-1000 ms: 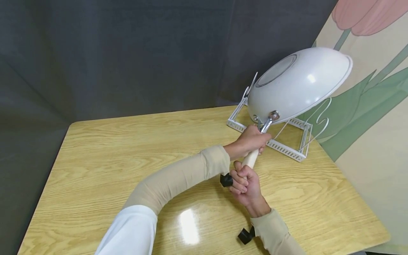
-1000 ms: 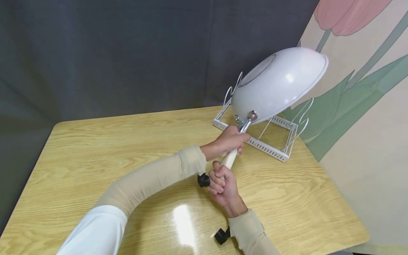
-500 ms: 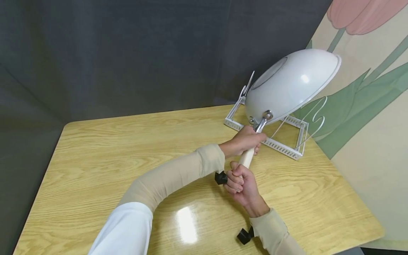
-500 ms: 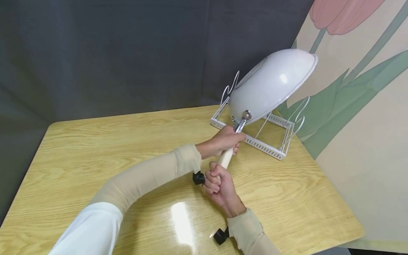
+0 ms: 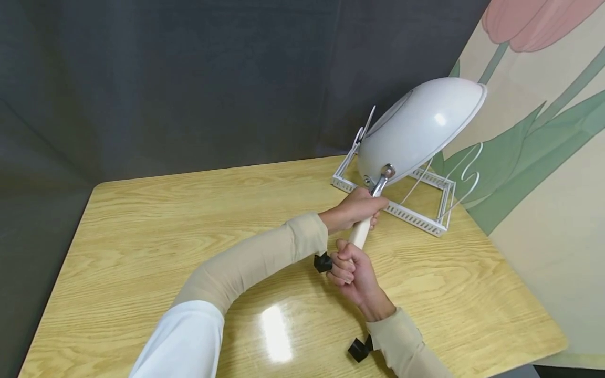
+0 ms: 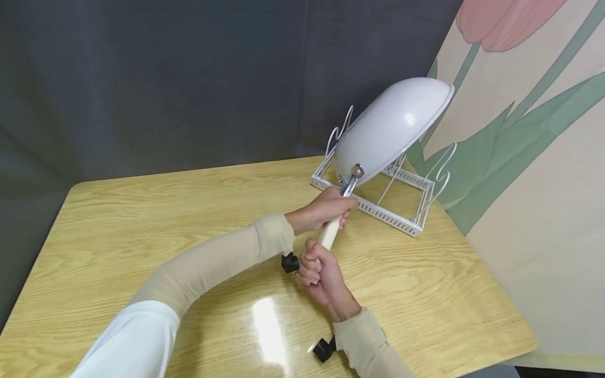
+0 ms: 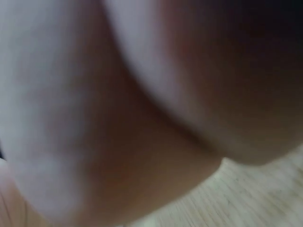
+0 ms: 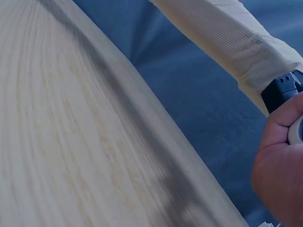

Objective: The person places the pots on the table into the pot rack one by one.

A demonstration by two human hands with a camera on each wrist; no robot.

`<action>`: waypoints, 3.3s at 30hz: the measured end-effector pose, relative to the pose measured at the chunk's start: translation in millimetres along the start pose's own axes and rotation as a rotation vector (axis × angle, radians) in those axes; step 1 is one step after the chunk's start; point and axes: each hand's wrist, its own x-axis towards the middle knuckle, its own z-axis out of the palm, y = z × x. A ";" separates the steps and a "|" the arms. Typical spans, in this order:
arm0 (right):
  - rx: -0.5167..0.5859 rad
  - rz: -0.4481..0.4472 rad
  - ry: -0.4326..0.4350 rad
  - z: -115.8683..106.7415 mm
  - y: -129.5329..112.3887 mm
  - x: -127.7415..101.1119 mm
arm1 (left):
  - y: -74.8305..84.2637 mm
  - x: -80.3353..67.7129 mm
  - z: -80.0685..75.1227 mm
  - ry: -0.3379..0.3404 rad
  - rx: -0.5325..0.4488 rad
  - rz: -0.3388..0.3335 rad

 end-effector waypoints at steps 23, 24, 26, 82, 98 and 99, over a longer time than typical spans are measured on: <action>-0.123 0.056 0.154 0.4 2.4 -5.3 | -10.5 0.4 -7.5 -0.035 -0.087 -0.053; -0.123 0.057 0.154 0.6 2.5 -5.9 | -10.9 0.3 -7.2 -0.037 -0.092 -0.055; -0.123 0.059 0.151 1.0 2.3 -7.8 | -11.3 -0.2 -6.4 -0.046 -0.103 -0.060; -0.625 0.026 0.719 9.8 -18.0 -16.5 | -32.3 -1.5 -25.3 -0.125 0.132 0.067; -1.288 -0.009 0.692 12.1 -47.9 -18.5 | -36.3 -3.4 -52.2 -0.139 0.661 0.278; -1.336 -0.017 0.686 12.0 -49.5 -18.8 | -36.5 -4.2 -54.7 -0.140 0.702 0.288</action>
